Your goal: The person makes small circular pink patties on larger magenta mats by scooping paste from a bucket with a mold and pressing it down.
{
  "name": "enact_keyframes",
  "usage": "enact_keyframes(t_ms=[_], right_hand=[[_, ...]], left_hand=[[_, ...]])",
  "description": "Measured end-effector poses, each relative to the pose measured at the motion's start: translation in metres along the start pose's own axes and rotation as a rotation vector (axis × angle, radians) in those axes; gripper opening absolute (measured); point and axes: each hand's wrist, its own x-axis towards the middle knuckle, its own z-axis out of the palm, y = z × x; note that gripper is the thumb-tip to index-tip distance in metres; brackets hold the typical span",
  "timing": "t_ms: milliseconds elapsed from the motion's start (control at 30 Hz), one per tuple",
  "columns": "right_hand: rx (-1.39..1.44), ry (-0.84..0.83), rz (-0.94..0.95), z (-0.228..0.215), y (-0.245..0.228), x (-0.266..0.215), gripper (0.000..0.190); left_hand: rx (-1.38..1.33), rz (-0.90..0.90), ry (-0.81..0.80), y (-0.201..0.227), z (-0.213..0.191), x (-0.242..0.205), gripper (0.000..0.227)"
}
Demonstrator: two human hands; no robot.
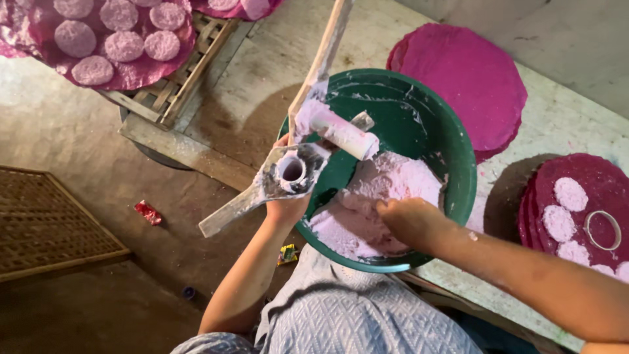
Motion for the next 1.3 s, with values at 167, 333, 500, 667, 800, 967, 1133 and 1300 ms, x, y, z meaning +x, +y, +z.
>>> enact_keyframes(t_ms=[167,333,500,667,800,967,1133,1300], right_hand=[[0.361,-0.021,0.045,-0.001,-0.017,-0.006,0.040],[0.477,-0.039,0.163,-0.024,-0.046,-0.027,0.049],[0.717,-0.046,0.192,-0.064,-0.044,-0.067,0.034],[0.955,0.088,0.334,-0.120,0.002,-0.116,0.039],[0.843,-0.012,0.460,-0.156,0.041,-0.117,0.029],[0.152,0.156,0.362,-0.180,0.024,-0.069,0.025],[-0.328,0.418,-0.013,-0.162,-0.039,-0.047,0.016],[-0.269,0.379,0.202,-0.169,-0.025,-0.119,0.034]], left_hand=[[0.062,-0.004,-0.007,0.001,-0.001,0.002,0.041],[0.037,0.037,-0.036,0.006,-0.002,-0.001,0.043],[0.032,-0.047,-0.060,0.007,-0.001,0.012,0.049],[0.413,0.122,-0.133,0.024,0.005,0.034,0.048],[0.424,0.224,-0.494,0.057,0.007,0.044,0.063],[0.651,0.042,-0.804,0.063,0.028,0.040,0.075],[0.230,0.197,-0.649,0.029,0.042,0.008,0.064],[0.227,-0.263,-0.524,0.007,0.009,0.015,0.041]])
